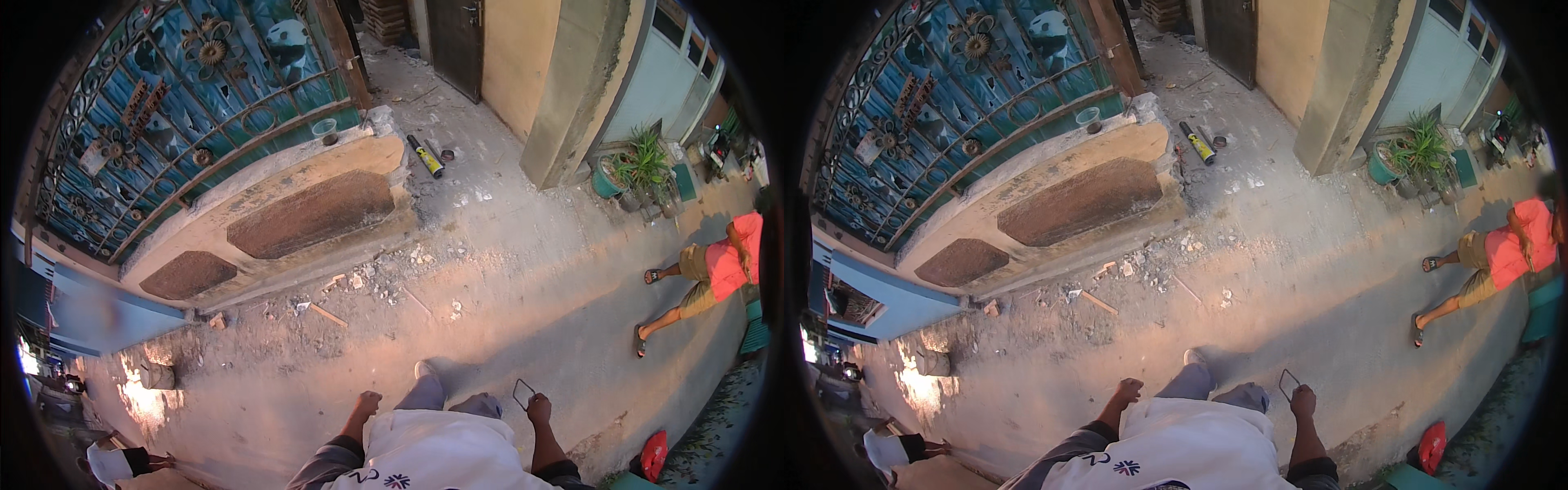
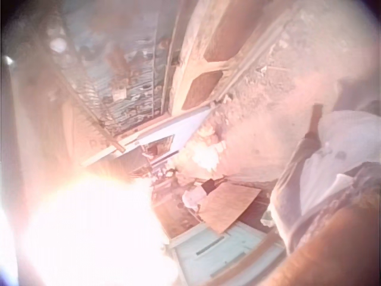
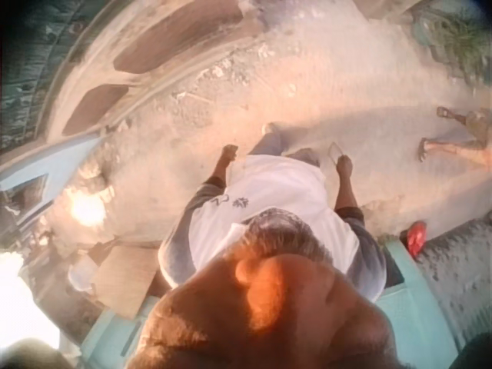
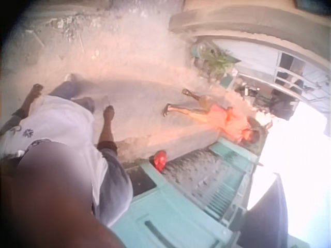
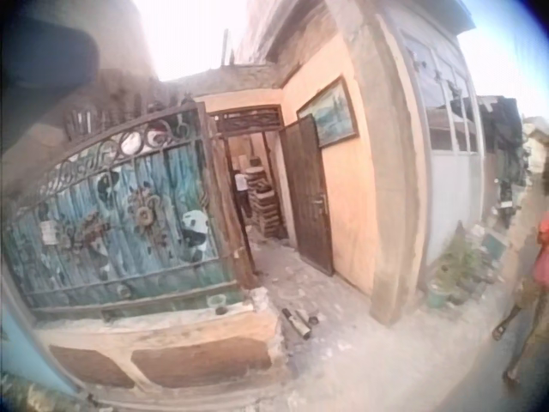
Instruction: The person scoops water from a pink container into a white bucket using a pink scoop. They then carry the bucket and a bundle of sticks out of the bathroom into a construction area. The person pours water from the bucket onto the ground and uses the sticks to scrub the wet surface.
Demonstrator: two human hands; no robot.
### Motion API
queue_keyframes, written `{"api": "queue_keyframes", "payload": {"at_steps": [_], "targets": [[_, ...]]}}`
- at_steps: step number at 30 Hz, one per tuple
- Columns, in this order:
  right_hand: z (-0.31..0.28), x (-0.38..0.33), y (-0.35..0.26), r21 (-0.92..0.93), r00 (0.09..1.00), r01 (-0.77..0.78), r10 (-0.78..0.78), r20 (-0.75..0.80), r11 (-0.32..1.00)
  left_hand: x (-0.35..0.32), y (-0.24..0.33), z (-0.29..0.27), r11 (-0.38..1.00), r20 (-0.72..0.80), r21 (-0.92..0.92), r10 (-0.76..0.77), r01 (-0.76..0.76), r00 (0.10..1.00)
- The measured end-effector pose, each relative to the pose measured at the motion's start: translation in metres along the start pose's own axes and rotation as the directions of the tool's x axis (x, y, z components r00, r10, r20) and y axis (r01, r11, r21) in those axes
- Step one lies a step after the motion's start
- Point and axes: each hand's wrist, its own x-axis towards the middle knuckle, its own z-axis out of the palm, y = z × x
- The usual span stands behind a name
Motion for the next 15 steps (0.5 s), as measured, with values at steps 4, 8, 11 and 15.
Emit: {"api": "queue_keyframes", "payload": {"at_steps": [4, 8, 11, 15], "targets": [[-0.007, 0.029, -0.029, -0.075, 0.997, -0.010, 0.016, 0.080, 0.997, 0.032, 0.103, -0.015, 0.968, -0.038, -0.198, 0.146, -0.151, 0.988], [-0.010, 0.073, -0.043, -0.305, 0.969, 0.132, -0.058, 0.240, 0.943, 0.062, 0.179, -0.018, 0.928, -0.056, -0.320, 0.185, -0.193, 0.981], [-0.012, 0.123, -0.056, -0.478, 0.876, 0.374, -0.133, 0.464, 0.795, 0.083, 0.203, -0.017, 0.936, -0.038, -0.328, 0.122, -0.128, 0.992], [-0.008, 0.205, -0.084, -0.502, 0.811, 0.494, -0.169, 0.559, 0.710, 0.100, 0.200, -0.015, 0.947, -0.032, -0.321, -0.042, 0.029, 0.999]]}}
